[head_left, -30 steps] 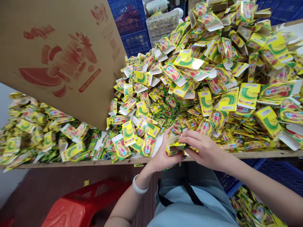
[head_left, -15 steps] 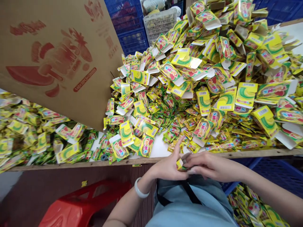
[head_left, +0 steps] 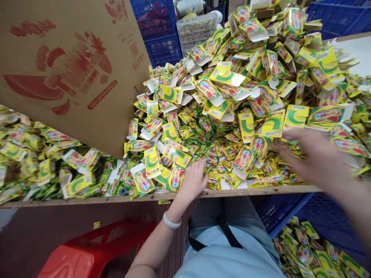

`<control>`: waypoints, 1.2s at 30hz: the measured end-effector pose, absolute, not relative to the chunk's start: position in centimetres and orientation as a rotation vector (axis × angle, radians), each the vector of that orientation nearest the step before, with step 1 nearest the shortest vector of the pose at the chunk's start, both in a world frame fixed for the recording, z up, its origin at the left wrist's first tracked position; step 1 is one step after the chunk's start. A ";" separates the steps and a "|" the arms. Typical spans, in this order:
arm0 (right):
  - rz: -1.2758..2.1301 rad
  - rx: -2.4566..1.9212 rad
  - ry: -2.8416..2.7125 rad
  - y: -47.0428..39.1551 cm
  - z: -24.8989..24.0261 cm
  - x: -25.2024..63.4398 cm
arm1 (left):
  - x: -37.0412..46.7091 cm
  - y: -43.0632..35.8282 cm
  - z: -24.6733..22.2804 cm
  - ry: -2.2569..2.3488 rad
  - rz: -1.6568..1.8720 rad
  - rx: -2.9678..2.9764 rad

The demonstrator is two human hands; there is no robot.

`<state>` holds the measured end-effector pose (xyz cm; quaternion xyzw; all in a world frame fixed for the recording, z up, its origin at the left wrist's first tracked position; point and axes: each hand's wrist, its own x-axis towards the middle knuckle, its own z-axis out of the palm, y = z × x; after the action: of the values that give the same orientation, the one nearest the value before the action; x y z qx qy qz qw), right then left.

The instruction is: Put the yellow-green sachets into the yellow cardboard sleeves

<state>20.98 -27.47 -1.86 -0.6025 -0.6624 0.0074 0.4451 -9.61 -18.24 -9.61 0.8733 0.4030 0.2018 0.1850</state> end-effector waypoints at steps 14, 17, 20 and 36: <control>0.273 -1.741 -1.994 -24.2 -10.6 9.4 | -11.5 -16.8 -11.2 1.184 0.859 1.655; 0.380 -1.516 -1.826 -24.3 -9.8 10.9 | -11.0 -17.0 -11.1 1.062 0.887 1.387; 0.636 -1.260 -1.774 -23.8 -7.8 11.6 | -10.5 -17.6 -10.2 1.001 0.853 1.331; 0.635 -0.963 -2.368 -22.2 -3.6 13.5 | -9.5 -20.5 -5.8 0.716 0.407 1.372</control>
<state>13.48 -22.22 -3.57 -0.3539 -0.8702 0.2333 0.2510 -9.49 -20.47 -5.82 0.6151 0.3209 0.1823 0.6967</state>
